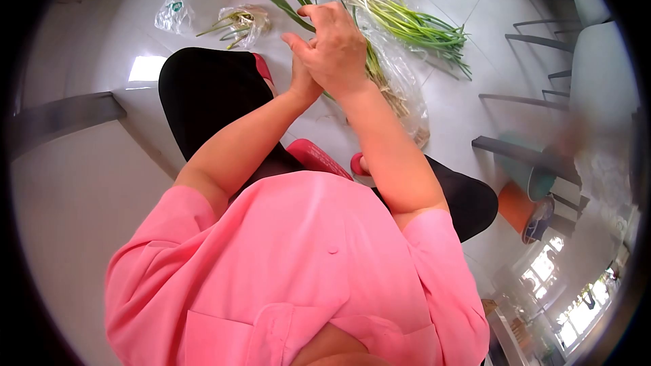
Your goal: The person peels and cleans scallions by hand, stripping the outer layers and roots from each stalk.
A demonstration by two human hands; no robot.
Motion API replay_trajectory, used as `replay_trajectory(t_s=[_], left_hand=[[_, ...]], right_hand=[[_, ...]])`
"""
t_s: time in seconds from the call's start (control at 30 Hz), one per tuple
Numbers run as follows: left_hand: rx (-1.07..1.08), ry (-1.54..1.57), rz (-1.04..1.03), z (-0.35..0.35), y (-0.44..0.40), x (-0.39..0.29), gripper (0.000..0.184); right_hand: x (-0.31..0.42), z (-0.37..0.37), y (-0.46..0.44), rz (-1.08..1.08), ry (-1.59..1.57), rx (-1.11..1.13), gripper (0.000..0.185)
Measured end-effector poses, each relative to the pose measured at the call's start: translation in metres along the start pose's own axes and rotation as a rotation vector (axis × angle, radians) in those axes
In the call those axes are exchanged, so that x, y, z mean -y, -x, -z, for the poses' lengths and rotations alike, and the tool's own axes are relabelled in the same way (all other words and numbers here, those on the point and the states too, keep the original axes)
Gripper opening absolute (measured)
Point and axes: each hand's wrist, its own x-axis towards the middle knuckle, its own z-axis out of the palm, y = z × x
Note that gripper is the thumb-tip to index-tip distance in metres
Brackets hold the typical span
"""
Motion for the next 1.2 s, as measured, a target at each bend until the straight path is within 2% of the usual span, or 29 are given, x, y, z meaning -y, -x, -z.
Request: replay_trajectory(t_s=[0.03,0.13,0.2,0.23,0.3,0.37,0.43,0.47,0.6,0.67,0.87,1.0,1.1,1.17,1.2], left_hand=[[0.041,0.051,-0.030,-0.002,-0.001,-0.002,0.012],[-0.039,-0.410,-0.042,-0.017,0.003,-0.028,0.016],[-0.084,-0.637,-0.045,-0.021,0.005,-0.037,0.018],[-0.101,-0.711,-0.043,-0.021,0.005,-0.038,0.018],[-0.008,-0.116,0.141,-0.018,0.002,-0.037,0.026],[0.042,-0.085,0.173,-0.019,-0.001,-0.044,0.030],[0.067,0.075,0.318,-0.020,-0.004,-0.050,0.036],[0.098,0.096,0.260,-0.019,-0.005,-0.048,0.044],[0.077,-0.008,0.279,-0.024,-0.001,-0.062,0.043],[-0.029,-0.072,0.288,-0.026,0.001,-0.063,0.036],[0.006,-0.019,0.351,-0.015,-0.004,-0.058,0.028],[-0.010,-0.042,0.418,-0.013,-0.005,-0.056,0.028],[0.046,-0.017,0.463,-0.011,-0.007,-0.058,0.030],[0.076,0.018,0.485,-0.012,-0.007,-0.062,0.041],[0.075,0.018,0.485,-0.012,-0.007,-0.063,0.041]], right_hand=[[-0.001,-0.001,-0.001,0.003,0.001,0.000,0.025],[-0.005,-0.005,-0.001,-0.083,0.058,0.106,0.021],[-0.015,-0.005,0.001,-0.228,-0.146,0.016,0.016],[-0.023,-0.003,0.001,-0.386,-0.318,0.058,0.012],[-0.033,0.003,0.001,-0.776,-0.799,0.092,0.010],[-0.036,0.011,-0.001,-0.812,-0.840,0.080,0.011],[-0.032,0.021,-0.005,-0.954,-0.979,0.112,0.013],[-0.034,0.019,-0.003,-0.923,-0.987,0.110,0.011],[-0.038,0.024,0.001,-0.936,-1.066,0.169,0.010],[-0.042,0.024,0.003,-0.922,-1.076,0.219,0.010],[-0.051,0.020,0.014,-0.927,-1.112,0.129,0.013],[-0.054,0.023,0.014,-0.942,-1.091,0.151,0.014],[-0.054,0.024,0.011,-0.936,-1.079,0.174,0.014],[-0.052,0.024,0.010,-0.923,-1.134,0.176,0.013],[-0.053,0.023,0.011,-0.923,-1.135,0.177,0.013]])
